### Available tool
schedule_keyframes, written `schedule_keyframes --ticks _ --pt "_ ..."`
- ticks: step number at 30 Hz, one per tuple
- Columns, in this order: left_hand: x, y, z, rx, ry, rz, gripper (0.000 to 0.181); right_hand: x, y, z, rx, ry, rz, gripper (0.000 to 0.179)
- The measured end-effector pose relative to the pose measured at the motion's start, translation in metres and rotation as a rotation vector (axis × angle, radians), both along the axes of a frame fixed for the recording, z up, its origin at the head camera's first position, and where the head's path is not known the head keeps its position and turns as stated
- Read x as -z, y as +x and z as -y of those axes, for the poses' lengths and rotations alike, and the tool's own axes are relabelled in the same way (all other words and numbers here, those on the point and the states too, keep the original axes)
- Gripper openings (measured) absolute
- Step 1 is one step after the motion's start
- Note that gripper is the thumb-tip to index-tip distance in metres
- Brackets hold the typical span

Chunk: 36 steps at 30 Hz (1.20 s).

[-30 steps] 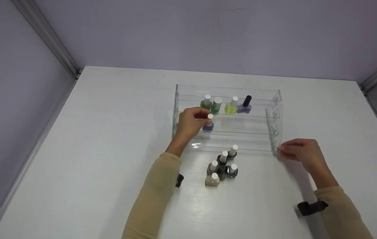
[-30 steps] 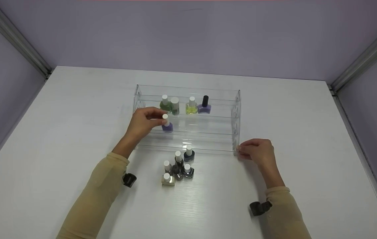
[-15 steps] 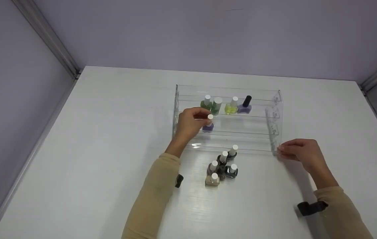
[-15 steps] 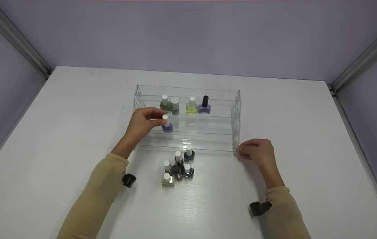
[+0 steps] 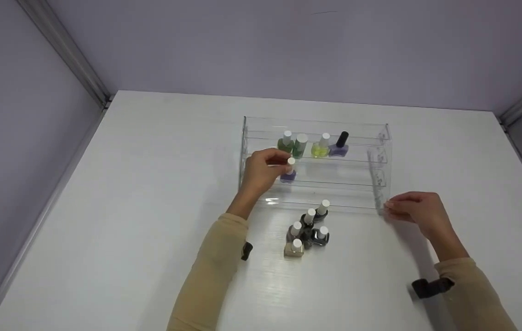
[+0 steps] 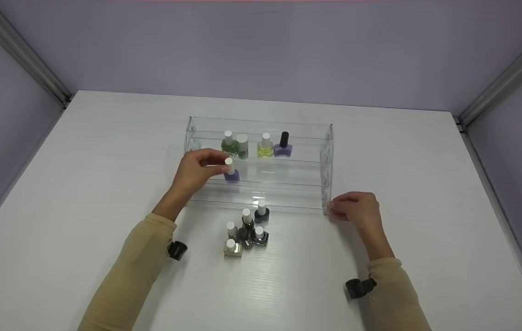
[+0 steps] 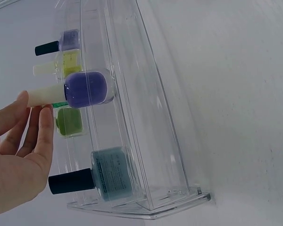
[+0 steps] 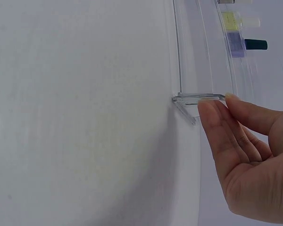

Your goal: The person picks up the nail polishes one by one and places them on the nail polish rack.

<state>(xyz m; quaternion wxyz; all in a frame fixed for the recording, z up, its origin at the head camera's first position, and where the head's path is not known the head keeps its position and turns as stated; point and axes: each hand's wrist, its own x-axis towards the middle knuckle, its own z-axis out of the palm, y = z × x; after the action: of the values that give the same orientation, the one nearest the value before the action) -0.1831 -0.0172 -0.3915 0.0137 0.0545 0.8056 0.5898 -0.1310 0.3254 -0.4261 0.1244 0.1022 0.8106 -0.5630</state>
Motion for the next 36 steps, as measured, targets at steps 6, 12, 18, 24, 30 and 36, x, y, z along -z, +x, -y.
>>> schedule_keyframes --ticks 6,12,18,24,30,36 --pt "0.000 0.000 0.001 0.004 -0.016 -0.012 0.021 0.001 0.000 0.000 -0.006 -0.019 -0.026 0.033" --pt "-0.001 0.002 0.002 -0.008 -0.015 -0.014 0.021 0.001 -0.001 -0.001 -0.003 -0.035 -0.026 0.033" --pt "-0.001 0.004 0.005 -0.034 0.008 -0.016 0.021 0.001 -0.001 -0.001 0.006 -0.065 -0.025 0.027" --pt "0.001 0.007 0.007 -0.035 0.008 -0.030 0.017 0.000 0.000 0.000 0.009 -0.082 -0.024 0.027" --pt "0.003 0.010 0.011 -0.007 -0.010 -0.029 0.016 0.001 0.000 -0.002 0.004 -0.075 -0.023 0.028" --pt "0.006 0.014 0.014 0.018 0.004 -0.026 0.018 0.001 0.000 -0.001 -0.001 -0.053 -0.025 0.032"
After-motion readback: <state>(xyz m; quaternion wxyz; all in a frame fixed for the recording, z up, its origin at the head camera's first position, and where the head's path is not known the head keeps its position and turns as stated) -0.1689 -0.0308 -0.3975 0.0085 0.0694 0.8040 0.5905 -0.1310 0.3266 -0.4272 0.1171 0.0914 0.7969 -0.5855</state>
